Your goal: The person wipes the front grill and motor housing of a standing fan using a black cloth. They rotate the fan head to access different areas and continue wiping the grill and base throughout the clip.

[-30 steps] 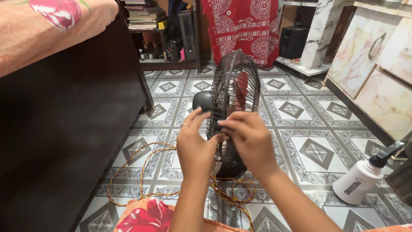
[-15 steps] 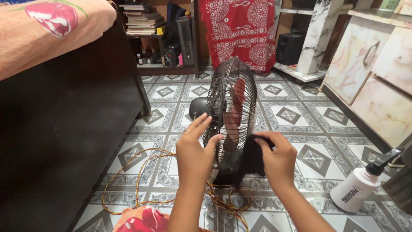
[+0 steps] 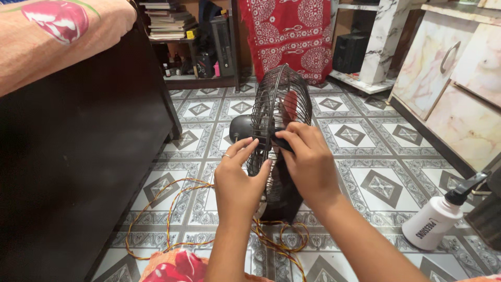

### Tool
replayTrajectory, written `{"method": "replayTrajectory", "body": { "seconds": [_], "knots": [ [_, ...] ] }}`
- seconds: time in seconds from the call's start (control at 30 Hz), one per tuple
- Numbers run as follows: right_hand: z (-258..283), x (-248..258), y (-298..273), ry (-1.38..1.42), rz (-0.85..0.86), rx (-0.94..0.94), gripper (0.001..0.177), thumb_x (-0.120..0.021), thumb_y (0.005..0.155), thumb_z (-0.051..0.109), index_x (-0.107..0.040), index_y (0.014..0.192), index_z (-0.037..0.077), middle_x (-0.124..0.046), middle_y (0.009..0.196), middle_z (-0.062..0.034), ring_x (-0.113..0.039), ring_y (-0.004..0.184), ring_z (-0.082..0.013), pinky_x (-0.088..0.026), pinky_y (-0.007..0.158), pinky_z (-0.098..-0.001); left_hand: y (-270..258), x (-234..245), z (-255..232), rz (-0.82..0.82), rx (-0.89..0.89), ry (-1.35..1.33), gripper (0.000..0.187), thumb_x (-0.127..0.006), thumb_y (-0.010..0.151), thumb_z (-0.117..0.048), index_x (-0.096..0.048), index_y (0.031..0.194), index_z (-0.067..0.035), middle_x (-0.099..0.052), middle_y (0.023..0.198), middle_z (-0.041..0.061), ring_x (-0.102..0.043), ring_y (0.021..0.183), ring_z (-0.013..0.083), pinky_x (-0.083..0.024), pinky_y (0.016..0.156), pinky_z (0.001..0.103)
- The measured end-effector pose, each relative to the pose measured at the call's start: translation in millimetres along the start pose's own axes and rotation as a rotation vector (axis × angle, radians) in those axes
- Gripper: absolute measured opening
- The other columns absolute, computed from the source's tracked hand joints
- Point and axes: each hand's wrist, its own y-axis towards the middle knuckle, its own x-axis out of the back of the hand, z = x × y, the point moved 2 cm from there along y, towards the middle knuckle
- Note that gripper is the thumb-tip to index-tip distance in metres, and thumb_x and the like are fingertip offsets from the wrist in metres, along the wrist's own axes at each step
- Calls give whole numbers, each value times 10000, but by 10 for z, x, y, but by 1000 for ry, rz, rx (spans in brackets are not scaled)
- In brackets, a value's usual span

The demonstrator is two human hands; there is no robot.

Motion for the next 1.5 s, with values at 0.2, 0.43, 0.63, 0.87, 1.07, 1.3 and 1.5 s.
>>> {"method": "replayTrajectory", "body": {
  "seconds": [0.2, 0.43, 0.63, 0.87, 1.07, 1.3, 1.5],
  "knots": [
    [-469, 135, -228, -30, 67, -333, 156, -766, 820, 39, -738, 974, 33, -701, 1043, -123, -693, 941, -319, -543, 833, -408, 12, 25, -36, -14, 27, -35, 437, -843, 712, -178, -781, 1136, -95, -731, 1242, 52, -718, 1083, 264, -533, 949, 370],
    [-178, 95, -138, 221, -104, -332, 128, -716, 889, 2, -737, 1011, 34, -690, 1015, -99, -713, 896, -278, -558, 776, -365, 61, -9, 18, 8, 18, -49, 437, -857, 694, -165, -795, 1122, -102, -743, 1217, 47, -722, 1083, 241, -535, 955, 359],
    [71, -71, 98, 18, -39, -56, 168, -780, 834, 16, -728, 992, 41, -690, 1014, -102, -674, 966, -316, -537, 850, -412, 68, 10, 24, 39, 38, -59, 451, -863, 676, -152, -793, 1120, -109, -736, 1206, 45, -719, 1079, 231, -538, 954, 354],
    [-166, 54, -23, -39, 32, 59, 195, -773, 867, 63, -720, 1053, 37, -691, 1031, -104, -687, 953, -312, -552, 830, -409, 55, 23, 10, 55, 67, -67, 465, -870, 673, -152, -790, 1130, -113, -727, 1232, 44, -705, 1118, 237, -521, 980, 359],
    [-487, 74, -269, -32, 83, -324, 152, -770, 884, 92, -755, 1025, 37, -718, 1015, -125, -712, 853, -312, -556, 750, -396, 27, 70, 46, 65, 59, -77, 479, -877, 695, -169, -773, 1159, -114, -710, 1270, 45, -681, 1160, 252, -514, 989, 370],
    [-169, 113, -168, 113, -83, -330, 120, -757, 889, 72, -751, 1008, 49, -715, 983, -103, -718, 875, -268, -550, 763, -358, 23, 32, 73, 71, 71, -89, 469, -876, 695, -151, -777, 1152, -117, -707, 1275, 47, -683, 1162, 242, -519, 989, 370],
    [60, -37, 173, 166, -10, -159, 136, -757, 869, 33, -727, 1002, 41, -686, 1012, -111, -685, 962, -305, -533, 837, -396, 29, 62, 19, 93, 134, -41, 476, -879, 694, -175, -776, 1158, -157, -696, 1304, 11, -669, 1179, 228, -519, 970, 372]
  ]
}}
